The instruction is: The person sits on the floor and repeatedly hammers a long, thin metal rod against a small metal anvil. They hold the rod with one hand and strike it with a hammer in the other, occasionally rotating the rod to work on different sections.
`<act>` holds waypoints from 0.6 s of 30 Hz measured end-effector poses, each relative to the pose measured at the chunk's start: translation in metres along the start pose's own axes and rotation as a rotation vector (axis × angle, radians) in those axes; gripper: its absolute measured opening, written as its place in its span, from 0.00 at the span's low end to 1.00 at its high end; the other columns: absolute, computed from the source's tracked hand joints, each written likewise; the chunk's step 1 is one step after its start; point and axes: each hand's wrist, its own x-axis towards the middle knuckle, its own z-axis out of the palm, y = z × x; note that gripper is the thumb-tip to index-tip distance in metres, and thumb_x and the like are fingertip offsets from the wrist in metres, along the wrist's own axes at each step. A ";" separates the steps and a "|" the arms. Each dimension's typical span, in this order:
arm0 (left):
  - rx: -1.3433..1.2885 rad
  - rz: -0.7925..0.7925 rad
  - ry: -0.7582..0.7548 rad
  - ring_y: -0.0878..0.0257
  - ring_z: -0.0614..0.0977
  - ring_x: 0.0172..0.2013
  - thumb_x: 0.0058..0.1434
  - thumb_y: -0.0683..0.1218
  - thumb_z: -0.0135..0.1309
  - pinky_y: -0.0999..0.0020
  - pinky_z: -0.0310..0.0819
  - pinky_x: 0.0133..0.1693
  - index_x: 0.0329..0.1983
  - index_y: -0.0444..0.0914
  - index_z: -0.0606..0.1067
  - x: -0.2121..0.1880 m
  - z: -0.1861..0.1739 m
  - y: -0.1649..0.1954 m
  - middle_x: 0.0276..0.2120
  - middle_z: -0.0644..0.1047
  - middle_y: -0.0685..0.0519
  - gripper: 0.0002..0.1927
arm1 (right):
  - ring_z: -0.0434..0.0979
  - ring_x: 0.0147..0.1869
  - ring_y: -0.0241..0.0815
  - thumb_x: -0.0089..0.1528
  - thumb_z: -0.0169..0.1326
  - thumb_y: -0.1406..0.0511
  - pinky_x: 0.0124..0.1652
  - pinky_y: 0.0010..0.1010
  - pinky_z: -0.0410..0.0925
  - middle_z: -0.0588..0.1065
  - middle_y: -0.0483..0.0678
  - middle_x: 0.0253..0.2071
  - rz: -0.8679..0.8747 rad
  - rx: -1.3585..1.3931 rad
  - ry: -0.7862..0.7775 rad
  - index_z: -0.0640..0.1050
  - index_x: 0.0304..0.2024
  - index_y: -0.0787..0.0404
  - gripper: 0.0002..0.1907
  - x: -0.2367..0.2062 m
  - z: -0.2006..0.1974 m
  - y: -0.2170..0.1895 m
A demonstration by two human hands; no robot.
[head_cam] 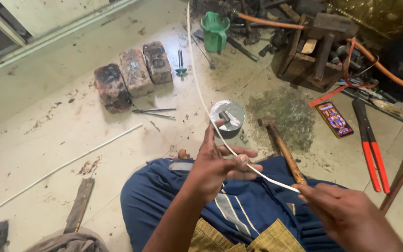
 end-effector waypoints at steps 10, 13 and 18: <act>0.132 0.037 0.211 0.49 0.86 0.35 0.63 0.31 0.48 0.51 0.87 0.33 0.61 0.41 0.54 0.110 -0.057 -0.053 0.41 0.73 0.41 0.28 | 0.77 0.28 0.50 0.55 0.59 0.72 0.29 0.41 0.70 0.75 0.49 0.30 -0.180 -0.078 0.466 0.79 0.54 0.58 0.23 0.074 0.089 -0.045; 0.139 0.077 0.256 0.52 0.86 0.31 0.63 0.31 0.48 0.56 0.88 0.30 0.56 0.38 0.58 0.141 -0.076 -0.059 0.39 0.73 0.43 0.22 | 0.76 0.27 0.49 0.59 0.59 0.71 0.30 0.41 0.69 0.74 0.50 0.27 -0.141 0.067 0.495 0.78 0.55 0.60 0.21 0.105 0.117 -0.047; 0.215 0.153 0.317 0.55 0.86 0.27 0.58 0.30 0.48 0.62 0.87 0.28 0.53 0.39 0.60 0.200 -0.104 -0.055 0.34 0.77 0.45 0.22 | 0.80 0.31 0.49 0.62 0.58 0.69 0.33 0.37 0.72 0.78 0.52 0.31 -0.028 0.286 0.413 0.78 0.57 0.60 0.19 0.169 0.148 -0.034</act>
